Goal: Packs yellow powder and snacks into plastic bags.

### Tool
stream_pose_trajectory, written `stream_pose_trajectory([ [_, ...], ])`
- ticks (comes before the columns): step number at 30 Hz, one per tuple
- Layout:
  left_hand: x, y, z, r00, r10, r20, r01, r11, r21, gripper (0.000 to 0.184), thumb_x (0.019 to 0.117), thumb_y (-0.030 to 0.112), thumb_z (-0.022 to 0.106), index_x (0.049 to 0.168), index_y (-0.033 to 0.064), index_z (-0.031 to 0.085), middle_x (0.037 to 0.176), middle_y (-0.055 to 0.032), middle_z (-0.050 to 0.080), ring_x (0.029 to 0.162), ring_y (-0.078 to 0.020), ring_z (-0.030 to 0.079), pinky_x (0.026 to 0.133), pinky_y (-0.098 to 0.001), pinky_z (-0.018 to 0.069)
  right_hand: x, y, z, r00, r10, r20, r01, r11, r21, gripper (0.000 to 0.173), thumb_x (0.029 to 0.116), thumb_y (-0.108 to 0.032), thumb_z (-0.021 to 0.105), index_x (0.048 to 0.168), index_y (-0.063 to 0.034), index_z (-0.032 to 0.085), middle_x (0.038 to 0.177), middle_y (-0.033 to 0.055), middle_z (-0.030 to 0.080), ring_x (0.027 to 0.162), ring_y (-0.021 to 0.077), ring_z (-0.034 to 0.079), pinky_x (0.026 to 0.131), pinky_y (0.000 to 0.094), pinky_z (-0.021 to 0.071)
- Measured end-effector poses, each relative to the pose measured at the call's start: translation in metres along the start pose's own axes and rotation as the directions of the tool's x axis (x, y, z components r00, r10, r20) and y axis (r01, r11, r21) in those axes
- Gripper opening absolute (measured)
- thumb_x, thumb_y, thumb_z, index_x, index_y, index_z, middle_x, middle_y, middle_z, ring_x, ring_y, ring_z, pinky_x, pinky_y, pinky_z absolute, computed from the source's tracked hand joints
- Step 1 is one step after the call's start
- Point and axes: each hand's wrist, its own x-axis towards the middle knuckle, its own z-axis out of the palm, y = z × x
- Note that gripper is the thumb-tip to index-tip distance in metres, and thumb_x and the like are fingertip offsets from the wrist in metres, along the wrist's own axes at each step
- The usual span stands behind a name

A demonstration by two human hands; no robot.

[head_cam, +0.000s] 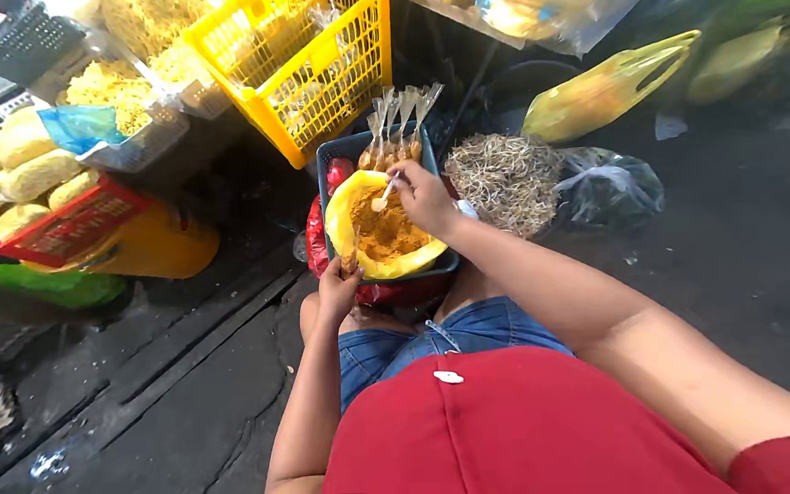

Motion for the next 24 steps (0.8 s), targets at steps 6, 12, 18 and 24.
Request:
stream_pose_trajectory([
  [6, -0.006, 0.006, 0.003, 0.998, 0.043, 0.054, -0.043, 0.999, 0.004, 0.024, 0.0954, 0.004, 0.066, 0.116, -0.0063, 0.06, 0.097, -0.0098, 0.067, 0.081, -0.0084, 0.066, 0.076, -0.0255, 0.0572, -0.027, 0.036, 0.04, 0.947, 0.252, 0.198, -0.242, 0.968, -0.074, 0.028, 0.1085, -0.009, 0.044, 0.13, 0.0013, 0.059, 0.119, 0.0244, 0.068, 0.109, 0.042, 0.067, 0.095, 0.0599, 0.0523],
  [12, -0.004, -0.001, -0.005, 0.994, 0.108, -0.015, -0.107, 0.994, 0.027, 0.03, 0.0938, 0.013, 0.07, 0.117, -0.0042, 0.063, 0.099, -0.0092, 0.068, 0.084, -0.0091, 0.065, 0.078, -0.0281, 0.0562, -0.037, 0.029, 0.045, 0.889, 0.395, 0.234, -0.42, 0.905, 0.066, 0.029, 0.1071, -0.01, 0.048, 0.132, 0.0012, 0.057, 0.115, 0.0226, 0.068, 0.098, 0.0353, 0.071, 0.087, 0.0537, 0.0583],
  [18, -0.003, 0.002, 0.008, 0.987, 0.155, -0.039, -0.159, 0.974, -0.161, 0.081, 0.1067, 0.058, 0.011, 0.133, -0.0102, 0.047, 0.106, -0.0081, 0.068, 0.086, -0.0081, 0.068, 0.081, -0.0313, 0.0583, -0.032, 0.031, 0.012, 0.858, 0.464, 0.221, -0.513, 0.794, 0.326, 0.035, 0.1088, -0.012, 0.042, 0.139, 0.0035, 0.053, 0.124, 0.0229, 0.065, 0.101, 0.0277, 0.07, 0.087, 0.0421, 0.0581],
  [24, -0.012, 0.026, 0.016, 0.981, 0.145, -0.133, -0.157, 0.984, -0.087, 0.06, 0.1111, 0.029, 0.011, 0.116, -0.0118, 0.054, 0.087, -0.0011, 0.064, 0.074, 0.0018, 0.063, 0.074, -0.0228, 0.057, -0.038, 0.025, -0.016, 0.837, 0.53, 0.139, -0.517, 0.681, 0.519, 0.033, 0.1094, -0.009, 0.043, 0.138, 0.0046, 0.05, 0.123, 0.0204, 0.065, 0.093, 0.0221, 0.07, 0.08, 0.0369, 0.0583],
])
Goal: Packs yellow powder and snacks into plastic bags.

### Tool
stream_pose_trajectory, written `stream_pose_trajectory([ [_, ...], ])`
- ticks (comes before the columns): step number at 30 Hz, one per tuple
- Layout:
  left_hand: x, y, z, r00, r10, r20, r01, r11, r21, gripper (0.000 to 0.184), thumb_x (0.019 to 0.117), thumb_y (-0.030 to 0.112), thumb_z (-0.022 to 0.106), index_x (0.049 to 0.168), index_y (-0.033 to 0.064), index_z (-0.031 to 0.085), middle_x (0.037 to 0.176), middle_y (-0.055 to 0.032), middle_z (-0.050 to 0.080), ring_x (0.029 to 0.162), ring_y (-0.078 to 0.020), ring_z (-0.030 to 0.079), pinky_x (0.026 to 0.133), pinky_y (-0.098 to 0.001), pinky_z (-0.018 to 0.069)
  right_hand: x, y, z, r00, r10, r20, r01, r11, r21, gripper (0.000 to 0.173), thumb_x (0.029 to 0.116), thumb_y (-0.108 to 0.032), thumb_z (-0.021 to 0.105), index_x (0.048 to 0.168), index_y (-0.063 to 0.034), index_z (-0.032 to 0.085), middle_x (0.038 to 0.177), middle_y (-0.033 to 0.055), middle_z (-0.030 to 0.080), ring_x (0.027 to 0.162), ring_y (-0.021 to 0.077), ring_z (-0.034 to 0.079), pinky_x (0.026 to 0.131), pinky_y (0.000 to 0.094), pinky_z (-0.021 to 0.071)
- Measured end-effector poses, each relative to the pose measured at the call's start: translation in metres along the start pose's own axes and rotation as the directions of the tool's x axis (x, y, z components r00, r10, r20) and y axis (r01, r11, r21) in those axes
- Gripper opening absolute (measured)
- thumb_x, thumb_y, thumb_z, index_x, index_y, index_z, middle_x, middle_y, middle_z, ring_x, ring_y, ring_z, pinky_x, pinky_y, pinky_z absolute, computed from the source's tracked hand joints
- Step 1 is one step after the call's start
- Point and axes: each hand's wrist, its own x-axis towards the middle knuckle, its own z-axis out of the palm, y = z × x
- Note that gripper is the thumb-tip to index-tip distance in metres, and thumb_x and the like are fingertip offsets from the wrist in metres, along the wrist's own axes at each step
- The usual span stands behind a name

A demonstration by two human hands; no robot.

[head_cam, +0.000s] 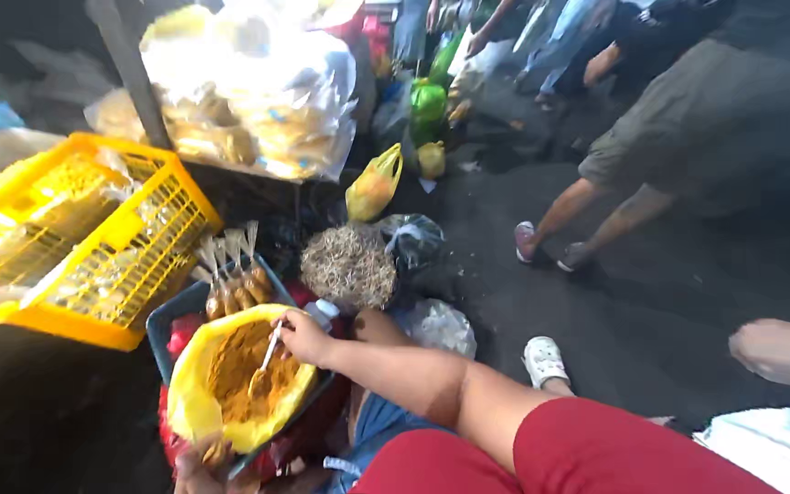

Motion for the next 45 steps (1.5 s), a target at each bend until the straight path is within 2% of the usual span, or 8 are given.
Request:
stream_pose_trajectory([
  [4, 0.003, 0.001, -0.001, 0.997, 0.072, -0.002, -0.072, 0.997, 0.031, 0.059, 0.1106, 0.027, 0.015, 0.119, -0.0182, 0.051, 0.095, -0.0091, 0.062, 0.08, -0.0007, 0.061, 0.077, -0.0239, 0.0547, -0.005, -0.004, -0.009, 0.999, -0.013, -0.038, 0.018, 0.989, 0.146, 0.032, 0.1095, -0.008, 0.042, 0.138, 0.0043, 0.048, 0.12, 0.0186, 0.064, 0.093, 0.0193, 0.068, 0.079, 0.0354, 0.0577],
  [16, -0.001, -0.014, -0.007, 0.989, 0.128, -0.074, -0.131, 0.99, -0.043, 0.05, 0.1108, 0.026, 0.02, 0.111, -0.0092, 0.056, 0.09, 0.0032, 0.063, 0.077, 0.0038, 0.063, 0.074, -0.0207, 0.0566, -0.013, -0.006, -0.013, 0.993, -0.026, -0.117, 0.054, 0.969, 0.24, 0.032, 0.1093, -0.008, 0.043, 0.138, 0.0037, 0.048, 0.122, 0.0186, 0.064, 0.095, 0.02, 0.07, 0.079, 0.0356, 0.0585],
  [19, 0.002, -0.012, -0.005, 0.991, 0.113, -0.07, -0.111, 0.993, 0.031, 0.049, 0.1103, 0.022, 0.023, 0.114, -0.0136, 0.057, 0.098, -0.0106, 0.064, 0.084, -0.0065, 0.063, 0.079, -0.0301, 0.0564, -0.021, -0.021, -0.017, 0.988, -0.05, -0.145, 0.081, 0.974, 0.211, 0.033, 0.1089, -0.006, 0.042, 0.139, 0.0067, 0.047, 0.121, 0.0197, 0.063, 0.094, 0.0196, 0.068, 0.078, 0.0345, 0.0581],
  [21, 0.003, -0.005, -0.003, 0.995, 0.062, -0.076, -0.058, 0.997, 0.06, 0.044, 0.1103, 0.019, 0.027, 0.114, -0.0113, 0.059, 0.097, -0.0119, 0.065, 0.084, -0.0099, 0.064, 0.079, -0.0321, 0.0561, -0.023, -0.03, -0.02, 0.988, -0.057, -0.143, 0.083, 0.98, 0.18, 0.033, 0.1088, -0.005, 0.043, 0.139, 0.0074, 0.048, 0.123, 0.0206, 0.063, 0.098, 0.0197, 0.068, 0.082, 0.0342, 0.0575],
  [24, 0.006, -0.003, -0.007, 0.994, 0.105, -0.018, -0.099, 0.972, 0.215, 0.042, 0.1102, 0.015, 0.03, 0.117, -0.0127, 0.061, 0.101, -0.0194, 0.067, 0.089, -0.018, 0.066, 0.084, -0.0379, 0.056, -0.009, -0.019, -0.023, 0.984, -0.124, -0.125, 0.144, 0.975, 0.167, 0.032, 0.1091, -0.011, 0.046, 0.138, 0.0001, 0.05, 0.118, 0.0141, 0.068, 0.095, 0.0178, 0.07, 0.08, 0.0351, 0.0586],
  [29, 0.011, -0.012, -0.005, 0.987, 0.157, 0.024, -0.157, 0.946, 0.282, 0.045, 0.1117, 0.022, 0.032, 0.113, -0.0092, 0.065, 0.098, -0.0169, 0.069, 0.089, -0.017, 0.068, 0.085, -0.0367, 0.0565, -0.011, -0.03, -0.022, 0.98, -0.152, -0.127, 0.175, 0.966, 0.192, 0.027, 0.1095, -0.014, 0.046, 0.135, -0.0061, 0.05, 0.112, 0.0065, 0.069, 0.088, 0.0117, 0.07, 0.075, 0.0299, 0.0587],
  [37, 0.014, -0.004, -0.005, 0.994, 0.095, 0.05, -0.104, 0.97, 0.218, 0.049, 0.1129, 0.024, 0.027, 0.114, -0.0067, 0.065, 0.104, -0.0151, 0.068, 0.089, -0.0136, 0.067, 0.08, -0.0319, 0.0563, -0.008, -0.046, -0.009, 0.994, -0.108, -0.021, 0.11, 0.972, 0.207, 0.025, 0.1084, -0.009, 0.047, 0.133, -0.0033, 0.051, 0.11, 0.0095, 0.069, 0.089, 0.0148, 0.072, 0.075, 0.0304, 0.0601],
  [45, 0.018, 0.005, -0.003, 0.995, 0.087, 0.047, -0.096, 0.971, 0.218, 0.056, 0.1128, 0.03, 0.022, 0.116, -0.0062, 0.064, 0.103, -0.0148, 0.068, 0.092, -0.0136, 0.067, 0.085, -0.0336, 0.0551, -0.015, -0.046, 0.016, 0.979, -0.182, 0.088, 0.184, 0.983, -0.011, 0.026, 0.1094, -0.012, 0.046, 0.133, -0.0036, 0.052, 0.112, 0.0099, 0.069, 0.091, 0.0164, 0.071, 0.077, 0.0351, 0.0597],
])
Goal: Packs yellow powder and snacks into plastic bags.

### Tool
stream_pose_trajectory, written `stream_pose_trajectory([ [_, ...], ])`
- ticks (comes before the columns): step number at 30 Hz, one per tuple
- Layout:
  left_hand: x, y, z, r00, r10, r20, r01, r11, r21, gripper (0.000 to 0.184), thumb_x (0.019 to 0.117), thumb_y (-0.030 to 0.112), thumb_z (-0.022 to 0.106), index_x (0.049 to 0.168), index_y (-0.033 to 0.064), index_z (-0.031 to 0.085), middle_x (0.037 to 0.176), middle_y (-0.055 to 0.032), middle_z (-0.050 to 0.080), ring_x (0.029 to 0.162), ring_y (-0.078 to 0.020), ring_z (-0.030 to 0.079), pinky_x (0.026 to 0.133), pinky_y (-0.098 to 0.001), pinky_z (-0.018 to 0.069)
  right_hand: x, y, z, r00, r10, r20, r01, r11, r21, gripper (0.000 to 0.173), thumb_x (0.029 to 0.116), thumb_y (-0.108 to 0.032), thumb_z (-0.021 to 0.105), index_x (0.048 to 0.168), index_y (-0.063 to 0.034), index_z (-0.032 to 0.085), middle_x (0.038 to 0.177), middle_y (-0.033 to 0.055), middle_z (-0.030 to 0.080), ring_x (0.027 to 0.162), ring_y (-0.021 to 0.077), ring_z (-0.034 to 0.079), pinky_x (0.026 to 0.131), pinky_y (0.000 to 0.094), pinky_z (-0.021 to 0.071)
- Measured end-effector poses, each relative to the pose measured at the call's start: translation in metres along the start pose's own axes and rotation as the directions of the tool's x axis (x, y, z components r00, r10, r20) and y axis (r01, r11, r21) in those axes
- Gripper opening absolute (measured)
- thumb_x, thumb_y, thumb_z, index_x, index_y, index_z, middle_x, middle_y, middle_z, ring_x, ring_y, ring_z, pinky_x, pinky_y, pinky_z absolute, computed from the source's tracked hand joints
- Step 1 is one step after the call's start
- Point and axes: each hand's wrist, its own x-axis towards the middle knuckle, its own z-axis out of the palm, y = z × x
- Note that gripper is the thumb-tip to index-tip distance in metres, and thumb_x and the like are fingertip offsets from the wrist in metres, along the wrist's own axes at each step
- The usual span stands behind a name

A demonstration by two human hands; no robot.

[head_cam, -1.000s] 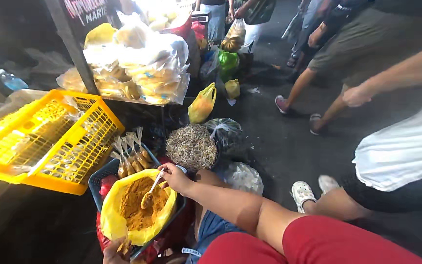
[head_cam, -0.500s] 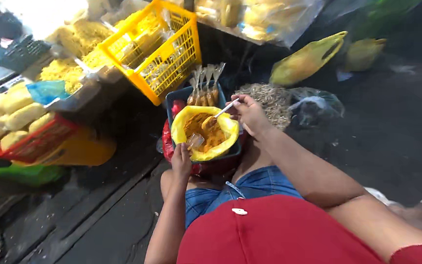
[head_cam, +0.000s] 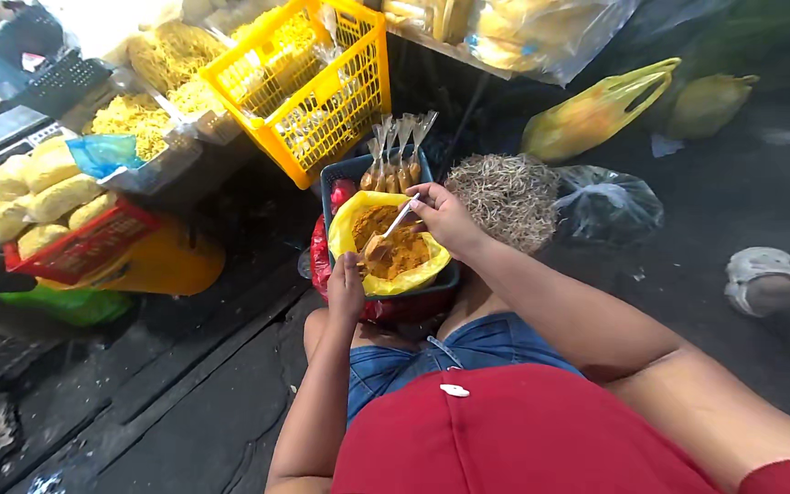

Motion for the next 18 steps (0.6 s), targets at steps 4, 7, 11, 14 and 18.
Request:
stream_pose_trajectory([
  [4, 0.003, 0.001, 0.004, 1.0, 0.003, 0.001, -0.003, 0.99, -0.138, 0.061, 0.1124, 0.031, 0.015, 0.113, -0.0065, 0.063, 0.095, -0.0104, 0.066, 0.085, -0.0097, 0.065, 0.082, -0.0298, 0.0556, -0.017, -0.011, 0.019, 0.951, -0.255, 0.172, 0.294, 0.919, -0.262, 0.024, 0.1068, -0.007, 0.049, 0.127, 0.0003, 0.059, 0.114, 0.0121, 0.07, 0.099, 0.0159, 0.069, 0.089, 0.0349, 0.0572],
  [7, 0.004, 0.001, 0.005, 0.993, -0.111, 0.041, 0.118, 0.927, -0.355, 0.068, 0.1117, 0.036, 0.007, 0.109, -0.0039, 0.062, 0.086, -0.0049, 0.068, 0.08, -0.0079, 0.066, 0.076, -0.0273, 0.0562, -0.027, -0.024, 0.021, 0.754, -0.589, 0.29, 0.656, 0.656, -0.373, 0.021, 0.1018, -0.004, 0.055, 0.119, -0.0013, 0.067, 0.11, 0.0094, 0.072, 0.101, 0.0152, 0.069, 0.095, 0.033, 0.0565],
  [11, 0.003, -0.002, -0.001, 0.969, -0.216, 0.12, 0.246, 0.796, -0.554, 0.071, 0.1103, 0.043, 0.002, 0.108, -0.0003, 0.059, 0.083, -0.0038, 0.07, 0.072, -0.0085, 0.066, 0.067, -0.0245, 0.0554, -0.033, -0.05, 0.003, 0.642, -0.742, 0.196, 0.749, 0.551, -0.369, 0.022, 0.1031, -0.004, 0.053, 0.12, 0.0028, 0.065, 0.115, 0.0108, 0.07, 0.105, 0.0129, 0.069, 0.096, 0.0303, 0.0574],
  [14, 0.003, 0.008, -0.009, 0.944, -0.302, 0.136, 0.313, 0.683, -0.66, 0.073, 0.11, 0.048, 0.003, 0.107, 0.0015, 0.059, 0.081, -0.0044, 0.069, 0.07, -0.0102, 0.066, 0.066, -0.0244, 0.0558, -0.017, -0.038, -0.007, 0.667, -0.745, 0.012, 0.7, 0.621, -0.353, 0.023, 0.1051, -0.006, 0.051, 0.123, 0.0062, 0.059, 0.115, 0.0123, 0.07, 0.104, 0.0097, 0.069, 0.094, 0.0265, 0.0576],
  [18, 0.003, 0.006, -0.011, 0.934, -0.354, 0.05, 0.317, 0.754, -0.575, 0.066, 0.1133, 0.04, 0.011, 0.109, -0.0024, 0.061, 0.083, -0.0069, 0.07, 0.069, -0.0112, 0.065, 0.065, -0.025, 0.0544, 0.004, 0.026, -0.009, 0.899, -0.436, 0.04, 0.391, 0.759, -0.52, 0.028, 0.1063, -0.01, 0.048, 0.128, 0.0039, 0.06, 0.117, 0.0194, 0.069, 0.106, 0.0283, 0.07, 0.095, 0.0467, 0.0564],
])
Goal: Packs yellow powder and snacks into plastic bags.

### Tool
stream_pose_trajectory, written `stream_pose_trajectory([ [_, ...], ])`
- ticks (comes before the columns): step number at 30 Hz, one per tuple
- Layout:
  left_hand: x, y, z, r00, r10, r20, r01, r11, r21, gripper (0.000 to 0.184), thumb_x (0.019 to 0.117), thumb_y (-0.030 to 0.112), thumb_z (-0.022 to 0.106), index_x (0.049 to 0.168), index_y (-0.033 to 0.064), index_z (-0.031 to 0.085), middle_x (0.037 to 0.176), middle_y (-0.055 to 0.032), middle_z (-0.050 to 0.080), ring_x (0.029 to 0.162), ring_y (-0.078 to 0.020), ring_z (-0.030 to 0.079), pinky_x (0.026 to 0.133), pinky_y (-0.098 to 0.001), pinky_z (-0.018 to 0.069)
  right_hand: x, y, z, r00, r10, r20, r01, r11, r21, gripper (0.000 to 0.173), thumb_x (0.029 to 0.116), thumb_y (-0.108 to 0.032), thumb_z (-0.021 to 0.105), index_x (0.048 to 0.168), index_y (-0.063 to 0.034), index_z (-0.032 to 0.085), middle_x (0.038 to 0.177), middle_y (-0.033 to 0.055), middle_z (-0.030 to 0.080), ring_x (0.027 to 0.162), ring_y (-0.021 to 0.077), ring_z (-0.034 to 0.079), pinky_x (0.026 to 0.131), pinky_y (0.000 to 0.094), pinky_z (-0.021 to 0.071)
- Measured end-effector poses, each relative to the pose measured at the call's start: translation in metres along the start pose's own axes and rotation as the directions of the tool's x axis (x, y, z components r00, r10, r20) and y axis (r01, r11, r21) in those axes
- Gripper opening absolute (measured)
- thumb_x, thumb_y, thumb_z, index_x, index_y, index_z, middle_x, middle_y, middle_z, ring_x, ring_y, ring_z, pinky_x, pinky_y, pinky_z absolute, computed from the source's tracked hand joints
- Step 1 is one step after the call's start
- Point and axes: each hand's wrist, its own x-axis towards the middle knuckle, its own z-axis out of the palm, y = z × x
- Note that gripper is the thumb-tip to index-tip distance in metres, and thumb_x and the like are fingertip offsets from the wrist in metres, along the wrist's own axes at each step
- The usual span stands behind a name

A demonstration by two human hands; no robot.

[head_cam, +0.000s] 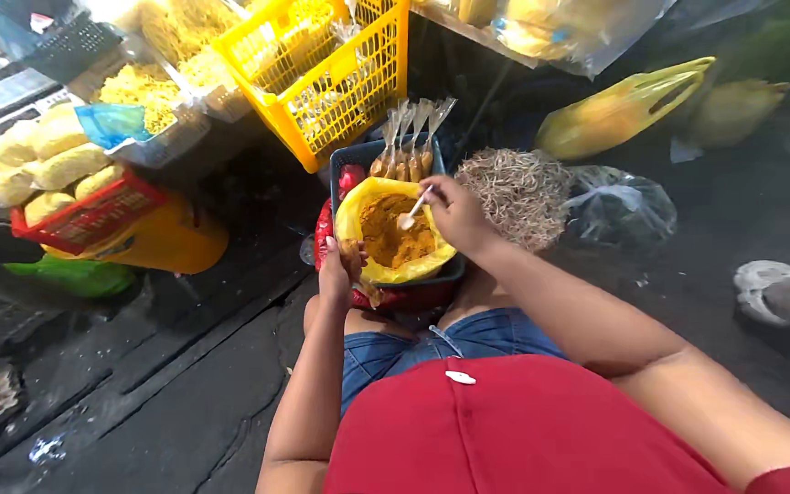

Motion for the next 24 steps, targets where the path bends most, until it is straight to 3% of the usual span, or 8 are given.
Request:
stream_pose_trajectory([
  [3, -0.002, -0.006, -0.003, 0.997, 0.074, 0.003, -0.073, 0.976, 0.206, 0.058, 0.1142, 0.033, 0.016, 0.107, -0.0047, 0.06, 0.085, -0.0069, 0.069, 0.073, -0.0101, 0.065, 0.069, -0.0258, 0.054, -0.018, 0.022, 0.031, 0.959, 0.206, 0.193, -0.193, 0.977, -0.086, 0.029, 0.1074, -0.009, 0.046, 0.13, 0.0034, 0.06, 0.119, 0.0232, 0.068, 0.109, 0.0381, 0.068, 0.096, 0.0566, 0.0534],
  [6, -0.003, -0.013, -0.004, 0.985, 0.167, 0.047, -0.173, 0.93, 0.325, 0.053, 0.1135, 0.026, 0.021, 0.104, -0.0049, 0.063, 0.082, -0.0031, 0.067, 0.073, -0.0062, 0.064, 0.07, -0.0248, 0.0536, -0.025, 0.025, 0.047, 0.863, 0.384, 0.329, -0.379, 0.922, -0.082, 0.028, 0.1074, -0.009, 0.048, 0.13, 0.0027, 0.06, 0.118, 0.0231, 0.068, 0.104, 0.0355, 0.069, 0.095, 0.0527, 0.0542],
  [9, -0.003, -0.015, -0.008, 0.977, 0.202, 0.072, -0.214, 0.906, 0.365, 0.049, 0.113, 0.023, 0.024, 0.103, -0.0046, 0.063, 0.081, -0.0024, 0.064, 0.073, -0.0058, 0.062, 0.072, -0.0251, 0.0534, -0.016, 0.029, 0.042, 0.816, 0.479, 0.323, -0.511, 0.86, 0.014, 0.028, 0.1076, -0.009, 0.048, 0.13, 0.0041, 0.058, 0.117, 0.023, 0.068, 0.098, 0.0318, 0.071, 0.09, 0.049, 0.0578],
  [12, 0.0, -0.019, -0.011, 0.967, 0.243, 0.072, -0.252, 0.895, 0.369, 0.048, 0.1126, 0.023, 0.024, 0.097, -0.0012, 0.063, 0.075, 0.0015, 0.061, 0.068, -0.0032, 0.059, 0.068, -0.0229, 0.0511, -0.004, 0.035, 0.03, 0.766, 0.576, 0.286, -0.639, 0.731, 0.24, 0.03, 0.1085, -0.009, 0.047, 0.134, 0.0054, 0.053, 0.119, 0.0219, 0.066, 0.095, 0.0267, 0.072, 0.086, 0.0439, 0.0602],
  [17, 0.004, -0.022, -0.013, 0.963, 0.251, 0.1, -0.269, 0.847, 0.459, 0.049, 0.1128, 0.022, 0.025, 0.104, -0.0058, 0.064, 0.085, -0.0053, 0.065, 0.079, -0.0068, 0.063, 0.078, -0.0276, 0.0542, 0.014, 0.02, 0.001, 0.758, 0.606, 0.241, -0.629, 0.584, 0.512, 0.027, 0.1073, -0.006, 0.048, 0.132, 0.0035, 0.052, 0.108, 0.0118, 0.066, 0.084, 0.014, 0.07, 0.077, 0.0319, 0.0603],
  [24, 0.006, -0.021, -0.009, 0.97, 0.223, 0.095, -0.239, 0.814, 0.53, 0.051, 0.1133, 0.027, 0.027, 0.108, -0.0045, 0.066, 0.089, -0.009, 0.066, 0.084, -0.0108, 0.064, 0.083, -0.0326, 0.0537, 0.033, -0.011, -0.03, 0.807, 0.547, 0.22, -0.545, 0.55, 0.632, 0.021, 0.1068, -0.005, 0.049, 0.127, -0.0009, 0.053, 0.104, 0.0086, 0.067, 0.082, 0.0134, 0.071, 0.075, 0.0299, 0.0619],
])
